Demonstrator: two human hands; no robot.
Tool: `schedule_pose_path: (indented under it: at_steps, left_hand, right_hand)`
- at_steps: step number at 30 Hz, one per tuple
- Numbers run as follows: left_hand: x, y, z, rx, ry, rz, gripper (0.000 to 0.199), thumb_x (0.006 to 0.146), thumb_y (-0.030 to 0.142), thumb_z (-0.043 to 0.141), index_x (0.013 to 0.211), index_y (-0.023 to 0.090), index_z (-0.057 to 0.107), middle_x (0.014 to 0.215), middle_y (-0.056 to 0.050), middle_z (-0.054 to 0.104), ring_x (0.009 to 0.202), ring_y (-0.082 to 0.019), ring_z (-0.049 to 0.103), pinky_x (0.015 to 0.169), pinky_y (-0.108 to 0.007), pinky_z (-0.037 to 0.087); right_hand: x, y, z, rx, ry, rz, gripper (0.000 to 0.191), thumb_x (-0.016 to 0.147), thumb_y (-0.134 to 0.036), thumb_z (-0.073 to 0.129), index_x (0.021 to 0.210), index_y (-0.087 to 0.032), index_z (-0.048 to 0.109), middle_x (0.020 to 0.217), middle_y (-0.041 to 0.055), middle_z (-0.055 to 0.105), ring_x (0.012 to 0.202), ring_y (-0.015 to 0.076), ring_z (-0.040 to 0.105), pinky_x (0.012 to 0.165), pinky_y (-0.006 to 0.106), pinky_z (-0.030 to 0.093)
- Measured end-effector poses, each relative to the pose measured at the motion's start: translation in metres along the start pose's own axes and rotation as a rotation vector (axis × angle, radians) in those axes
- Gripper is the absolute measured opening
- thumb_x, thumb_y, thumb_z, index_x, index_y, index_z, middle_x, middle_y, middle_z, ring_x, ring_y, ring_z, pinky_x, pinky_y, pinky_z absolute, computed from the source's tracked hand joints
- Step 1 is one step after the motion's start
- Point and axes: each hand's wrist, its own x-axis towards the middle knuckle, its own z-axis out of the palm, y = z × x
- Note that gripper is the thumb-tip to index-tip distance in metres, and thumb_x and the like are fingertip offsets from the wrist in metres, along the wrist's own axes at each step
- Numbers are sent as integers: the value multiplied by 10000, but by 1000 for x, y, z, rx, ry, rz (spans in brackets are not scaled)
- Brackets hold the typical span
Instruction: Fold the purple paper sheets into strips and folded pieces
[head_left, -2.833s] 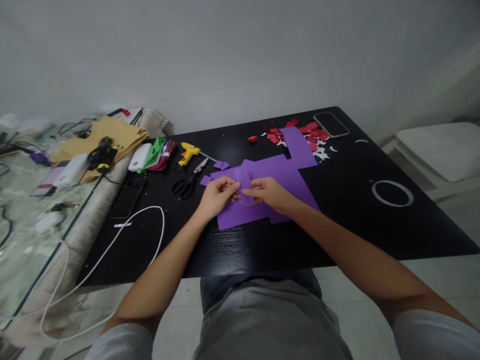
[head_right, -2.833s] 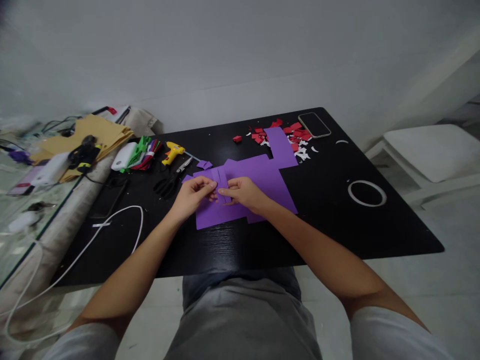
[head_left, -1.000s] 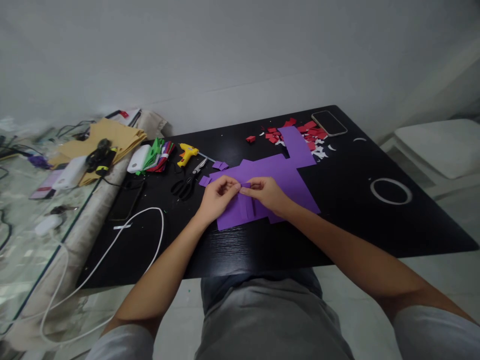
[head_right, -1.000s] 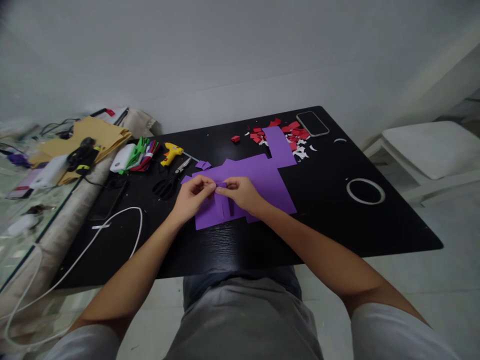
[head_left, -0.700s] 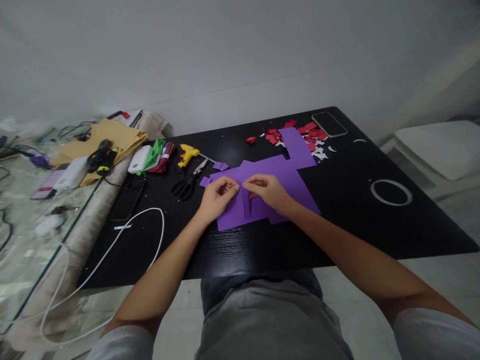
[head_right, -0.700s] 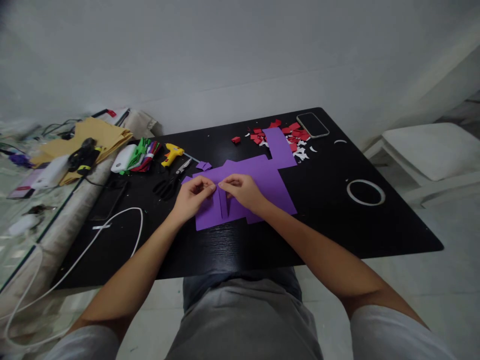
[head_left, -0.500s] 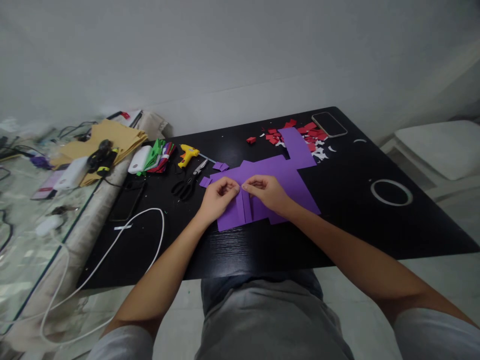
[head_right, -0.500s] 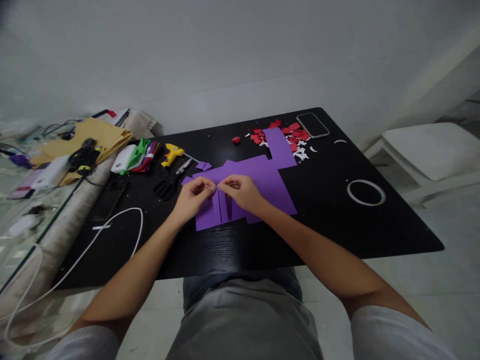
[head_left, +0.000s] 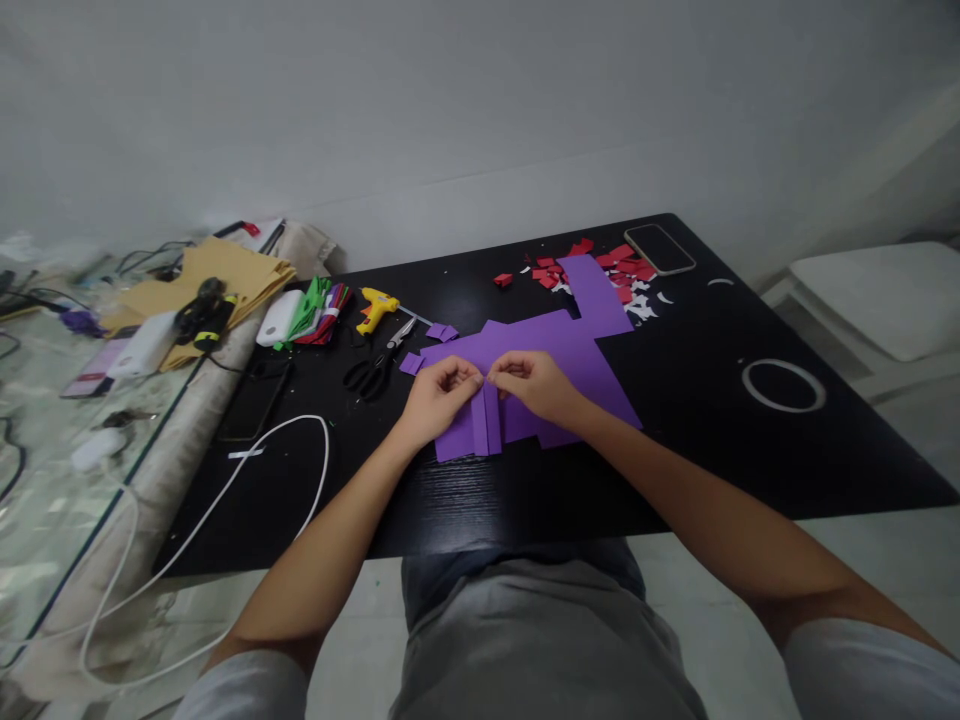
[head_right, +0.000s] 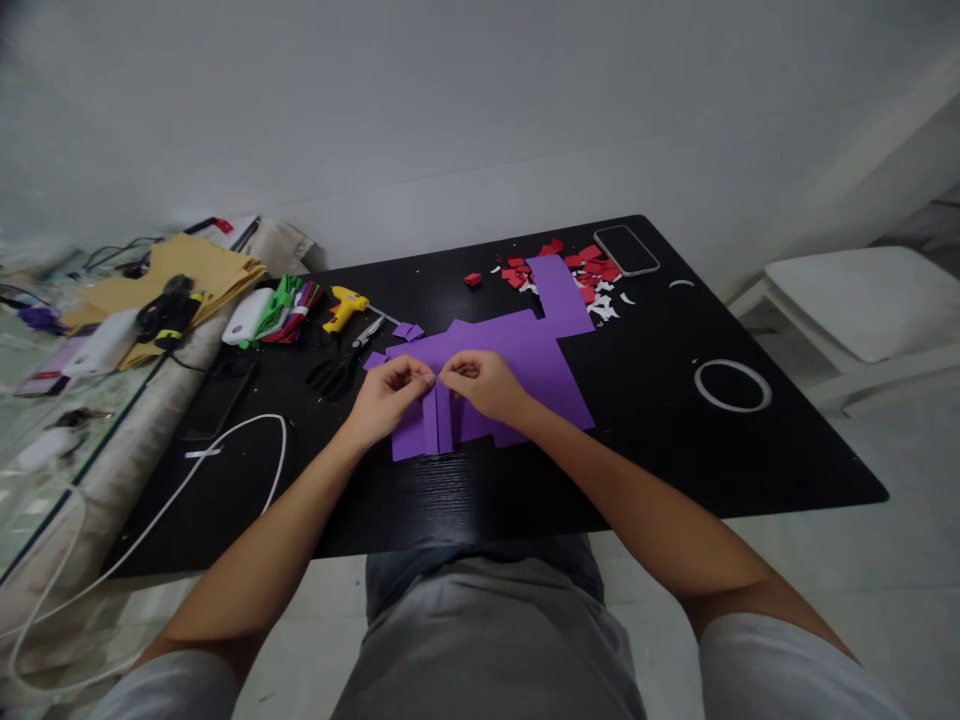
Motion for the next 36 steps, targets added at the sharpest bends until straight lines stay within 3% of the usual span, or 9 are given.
schedule_pose_path:
  at_steps: [6,12,19,36]
  left_hand:
    - [2,5,-5,-8,22,10,199,804,354,770,763,170,705,624,19,587,566,-109,487,558,-240,385]
    - [5,13,-16,4,126,38,176,826,330,748,746,181,698,616,21,595,570,-115,513,567,-243,405]
    - [3,9,-7,-43,61,28,222,836,387,779,781,185,705,612,15,639,547,-125,585,579,-263,485]
    - [4,4,-7,-94,42,-1,269,860,427,766,810,169,709,630,11,656,549,-124,615,581,-262,515]
  right_hand:
    - [2,-5,-6,6,-5,25,129,722,-326,711,727,-199,688,633,-6,677,604,145,640,660,303,557]
    - [4,-9,-14,64,120,37,161,711,-339,772,732,-202,690,656,9,700,625,153,660,673,304,577]
    - [-2,-7,-1,139,-24,63,339,709,-469,872,848,-195,729,741,6,718,698,164,690,704,318,591]
    - [-3,-6,1,128,25,40,300,701,-439,886,791,-188,749,711,-2,715,661,144,664,683,292,575]
